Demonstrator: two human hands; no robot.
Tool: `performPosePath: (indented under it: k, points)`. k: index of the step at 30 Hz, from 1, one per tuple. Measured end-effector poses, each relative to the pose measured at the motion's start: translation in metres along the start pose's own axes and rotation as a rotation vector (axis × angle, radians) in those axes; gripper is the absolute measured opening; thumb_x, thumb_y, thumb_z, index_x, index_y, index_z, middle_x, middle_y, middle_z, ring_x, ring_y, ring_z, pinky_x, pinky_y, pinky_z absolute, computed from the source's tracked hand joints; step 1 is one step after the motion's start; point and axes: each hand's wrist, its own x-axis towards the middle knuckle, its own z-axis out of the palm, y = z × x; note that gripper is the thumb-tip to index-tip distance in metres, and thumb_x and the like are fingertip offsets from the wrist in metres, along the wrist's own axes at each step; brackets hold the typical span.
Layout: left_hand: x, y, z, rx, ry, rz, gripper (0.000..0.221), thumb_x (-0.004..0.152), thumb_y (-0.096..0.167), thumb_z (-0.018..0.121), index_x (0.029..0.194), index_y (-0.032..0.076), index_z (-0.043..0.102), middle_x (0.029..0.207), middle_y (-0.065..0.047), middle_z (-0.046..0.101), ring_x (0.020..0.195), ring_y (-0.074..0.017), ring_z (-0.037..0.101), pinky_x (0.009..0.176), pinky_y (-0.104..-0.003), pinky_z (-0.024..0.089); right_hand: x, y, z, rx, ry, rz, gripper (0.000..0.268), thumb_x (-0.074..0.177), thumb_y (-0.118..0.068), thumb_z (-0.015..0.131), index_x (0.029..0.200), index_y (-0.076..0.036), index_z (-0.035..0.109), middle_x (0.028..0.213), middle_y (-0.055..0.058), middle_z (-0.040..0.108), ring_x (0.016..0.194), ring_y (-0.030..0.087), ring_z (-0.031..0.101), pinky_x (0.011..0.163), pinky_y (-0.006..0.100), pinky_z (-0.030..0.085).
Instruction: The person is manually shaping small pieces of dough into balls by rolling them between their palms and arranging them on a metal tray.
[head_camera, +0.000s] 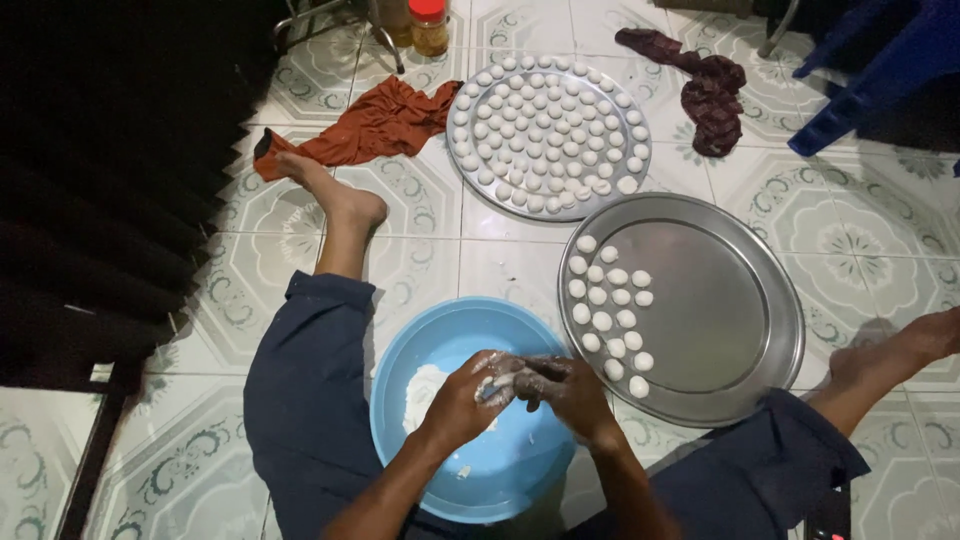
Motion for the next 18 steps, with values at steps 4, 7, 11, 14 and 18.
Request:
performPosePath:
  k: [4, 7, 11, 14, 18]
  points:
    - [0.0, -0.013, 0.008, -0.319, 0.12, -0.1, 0.034, 0.08, -0.004, 0.073, 0.114, 0.004, 0.073, 0.109, -0.006, 0.074, 0.092, -0.0179, 0.071, 0.082, -0.029, 0.057, 0.015, 0.03, 0.004, 0.396, 0.039, -0.011, 0.028, 0.087, -0.002, 0.071, 0.108, 0.015, 0.079, 0.072, 0.021, 0.073, 0.057, 0.024, 0.063, 0.054, 0.034, 0.053]
    - [-0.004, -0.034, 0.009, -0.463, 0.143, -0.363, 0.04, 0.081, -0.006, 0.072, 0.12, 0.004, 0.07, 0.108, -0.009, 0.076, 0.093, -0.0171, 0.072, 0.084, -0.028, 0.058, 0.029, 0.06, 0.002, 0.69, -0.044, -0.012, 0.031, 0.096, -0.003, 0.062, 0.117, 0.019, 0.069, 0.08, 0.024, 0.069, 0.063, 0.027, 0.062, 0.058, 0.036, 0.053]
    - [-0.013, -0.02, -0.022, 0.078, -0.035, -0.426, 0.038, 0.093, 0.018, 0.069, 0.131, 0.02, 0.068, 0.129, 0.002, 0.062, 0.115, -0.0189, 0.065, 0.099, -0.035, 0.05, 0.034, 0.069, -0.011, 0.914, -0.065, 0.018, 0.049, 0.103, -0.012, 0.049, 0.142, 0.019, 0.051, 0.117, 0.033, 0.067, 0.089, 0.028, 0.068, 0.066, 0.031, 0.057]
    - [-0.043, -0.084, -0.011, 0.448, -0.151, -0.188, 0.044, 0.086, 0.016, 0.072, 0.13, 0.018, 0.068, 0.125, -0.005, 0.067, 0.11, -0.0289, 0.057, 0.097, -0.042, 0.046, 0.027, 0.073, -0.024, 0.915, -0.124, -0.012, 0.068, 0.086, -0.012, 0.07, 0.146, 0.014, 0.051, 0.124, 0.031, 0.069, 0.1, 0.034, 0.07, 0.08, 0.04, 0.058]
    - [-0.069, -0.136, 0.006, 0.709, -0.184, -0.188, 0.048, 0.088, 0.012, 0.061, 0.135, 0.014, 0.063, 0.127, -0.011, 0.064, 0.116, -0.0365, 0.055, 0.096, -0.047, 0.045, 0.027, 0.086, -0.026, 1.001, -0.158, -0.136, 0.058, 0.086, -0.006, 0.071, 0.139, 0.01, 0.056, 0.125, 0.033, 0.065, 0.096, 0.04, 0.067, 0.073, 0.042, 0.055]
